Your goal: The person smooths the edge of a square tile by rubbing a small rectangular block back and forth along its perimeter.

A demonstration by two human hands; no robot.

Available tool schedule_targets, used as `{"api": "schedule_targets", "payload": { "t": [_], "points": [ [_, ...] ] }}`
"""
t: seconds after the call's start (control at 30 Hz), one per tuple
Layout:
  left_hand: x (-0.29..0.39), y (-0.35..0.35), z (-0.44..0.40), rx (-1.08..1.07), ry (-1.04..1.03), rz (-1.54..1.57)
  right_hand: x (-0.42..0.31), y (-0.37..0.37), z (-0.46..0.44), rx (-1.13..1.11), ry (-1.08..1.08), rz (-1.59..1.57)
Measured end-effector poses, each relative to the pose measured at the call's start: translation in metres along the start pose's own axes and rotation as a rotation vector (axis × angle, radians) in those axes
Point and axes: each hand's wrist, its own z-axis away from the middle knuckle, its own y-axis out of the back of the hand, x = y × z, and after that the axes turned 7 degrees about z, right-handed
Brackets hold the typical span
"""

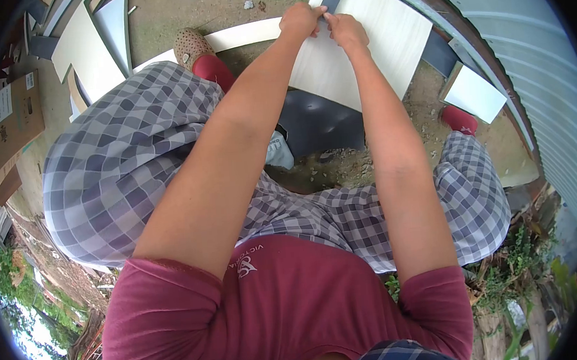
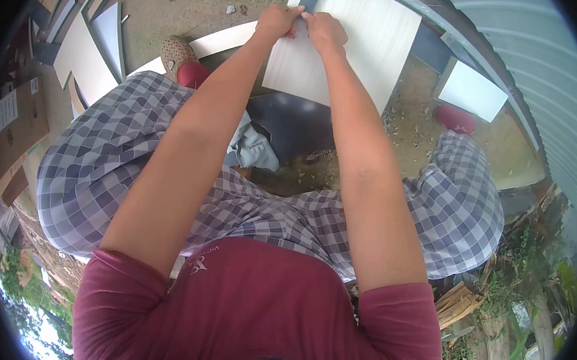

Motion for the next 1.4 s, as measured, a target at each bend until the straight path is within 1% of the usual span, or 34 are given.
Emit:
{"api": "schedule_targets", "payload": {
  "t": [0.1,0.17,0.23,0.27,0.33,0.37,0.4,0.47,0.5,0.53,0.57,0.6,0.67,0.73,0.87,0.97,1.1,1.17,1.23,1.3,1.4],
  "points": [
    [0.019,-0.004,-0.019,0.02,-0.023,-0.035,-0.002,0.014,-0.025,0.009,-0.031,0.0],
    [0.029,-0.013,-0.036,0.131,-0.019,-0.046,0.0,0.02,-0.045,0.012,-0.054,0.004],
    [0.049,-0.009,-0.042,0.121,0.02,-0.07,0.006,0.024,-0.062,0.126,0.009,0.077],
    [0.057,-0.007,-0.041,0.113,0.049,-0.093,0.007,0.028,-0.066,0.118,0.005,0.077],
    [0.06,-0.008,-0.035,0.105,0.072,-0.081,0.011,0.036,-0.071,-0.046,0.021,0.007],
    [0.063,-0.006,-0.034,0.11,0.081,-0.068,0.013,0.036,-0.074,-0.043,0.021,0.002],
    [0.061,-0.007,-0.035,0.111,0.081,-0.075,0.016,0.032,-0.076,-0.058,0.035,-0.068],
    [0.059,-0.007,-0.038,0.061,0.054,-0.081,0.017,0.028,-0.082,-0.061,0.053,-0.151],
    [0.062,-0.008,-0.035,0.064,0.046,-0.089,0.014,0.03,-0.077,-0.052,0.06,-0.086],
    [0.065,-0.01,-0.033,0.074,0.083,-0.122,0.011,0.033,-0.073,-0.041,0.066,-0.021],
    [0.068,-0.01,-0.03,0.087,0.118,-0.154,0.009,0.037,-0.068,-0.03,0.07,-0.03],
    [0.065,-0.011,-0.026,0.091,0.108,-0.163,0.011,0.033,-0.064,-0.044,0.044,0.028],
    [0.046,-0.017,-0.012,0.01,-0.011,-0.17,0.017,0.031,-0.045,-0.079,0.002,0.094],
    [0.033,-0.025,0.003,-0.026,-0.013,-0.219,0.027,0.02,-0.024,-0.06,0.008,0.084],
    [0.007,-0.039,0.044,-0.039,0.007,-0.205,0.047,-0.007,0.018,-0.083,0.013,0.065],
    [-0.021,-0.05,0.071,-0.035,0.005,-0.179,0.055,-0.022,0.058,-0.047,0.013,0.056],
    [-0.053,-0.06,0.104,-0.043,-0.002,-0.068,0.06,-0.035,0.106,-0.021,0.002,0.05],
    [-0.062,-0.062,0.117,-0.052,-0.018,-0.027,0.063,-0.041,0.122,-0.007,0.016,0.055],
    [-0.068,-0.064,0.128,-0.053,0.074,0.023,0.067,-0.052,0.13,-0.003,0.028,0.061],
    [-0.074,-0.063,0.133,-0.057,0.06,0.028,0.068,-0.057,0.135,-0.002,0.072,0.121],
    [-0.082,-0.063,0.135,-0.064,0.097,0.021,0.069,-0.061,0.139,-0.011,0.094,0.108]
  ]
}}
